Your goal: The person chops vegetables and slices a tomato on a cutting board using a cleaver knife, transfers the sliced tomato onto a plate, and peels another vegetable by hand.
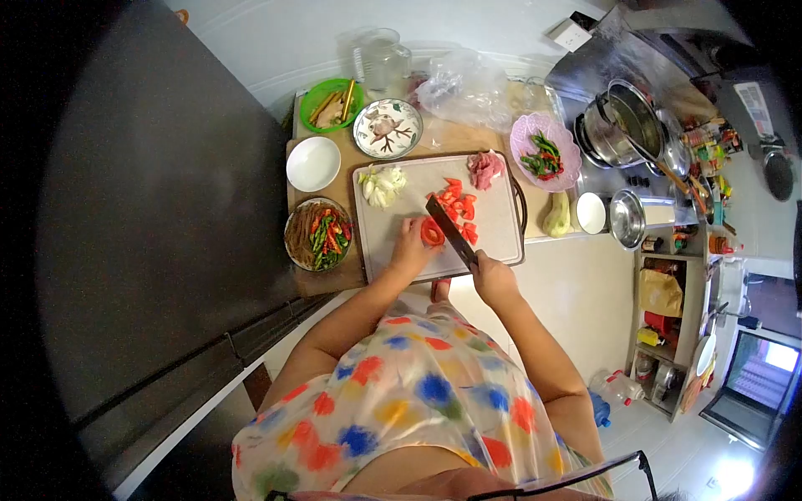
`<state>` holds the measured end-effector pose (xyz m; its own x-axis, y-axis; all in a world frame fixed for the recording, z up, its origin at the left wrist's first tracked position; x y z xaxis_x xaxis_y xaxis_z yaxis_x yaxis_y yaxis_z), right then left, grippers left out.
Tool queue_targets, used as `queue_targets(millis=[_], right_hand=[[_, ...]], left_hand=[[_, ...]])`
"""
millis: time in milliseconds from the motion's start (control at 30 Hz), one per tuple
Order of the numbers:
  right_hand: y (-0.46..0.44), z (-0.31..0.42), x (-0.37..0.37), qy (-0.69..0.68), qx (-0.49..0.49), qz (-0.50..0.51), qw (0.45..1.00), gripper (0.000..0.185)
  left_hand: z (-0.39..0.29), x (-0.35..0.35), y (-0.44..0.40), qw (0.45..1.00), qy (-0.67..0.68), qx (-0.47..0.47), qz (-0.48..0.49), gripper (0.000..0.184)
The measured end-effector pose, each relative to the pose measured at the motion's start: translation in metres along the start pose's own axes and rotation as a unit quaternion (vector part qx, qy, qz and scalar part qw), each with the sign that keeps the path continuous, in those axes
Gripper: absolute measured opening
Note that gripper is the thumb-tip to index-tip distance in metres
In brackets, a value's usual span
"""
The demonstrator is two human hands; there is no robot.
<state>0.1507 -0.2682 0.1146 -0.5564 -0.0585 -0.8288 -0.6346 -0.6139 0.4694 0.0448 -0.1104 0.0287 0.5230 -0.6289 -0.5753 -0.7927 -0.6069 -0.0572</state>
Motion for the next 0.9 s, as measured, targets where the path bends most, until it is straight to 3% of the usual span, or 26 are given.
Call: queue_targets(millis=[467,667,767,900], right_hand=[[-0.031,0.012,0.034,0.016,-0.042,-0.017,0.999,0.016],[-0.037,0.011,0.039,0.004,-0.016,-0.025,1.000,0.019],[-0.040,0.010,0.037,0.006,-0.003,-0.013,1.000,0.020],[-0.044,0.014,0.039,0.000,-0.012,-0.030,0.999,0.019]], left_hand=[[0.005,-0.003,-0.005,1.000,0.013,0.026,0.001,0.060],[0.005,-0.011,-0.005,0.998,-0.027,-0.005,0.054,0.063],[0.006,-0.017,-0.005,0.996,-0.065,-0.018,0.060,0.075],[0.007,-0.015,-0.006,0.997,-0.072,-0.002,0.039,0.071]])
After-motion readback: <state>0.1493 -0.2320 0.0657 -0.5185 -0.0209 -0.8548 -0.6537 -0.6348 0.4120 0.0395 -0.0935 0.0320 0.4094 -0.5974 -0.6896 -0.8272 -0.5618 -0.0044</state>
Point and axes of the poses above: each hand's wrist, its own y-axis away from the middle knuckle, its own x-axis out of the palm, z = x × y, the point moved 2 cm from there along -y, towards the middle knuckle, and after that the axes turned 10 degrees about x, right-handed, at the moved point
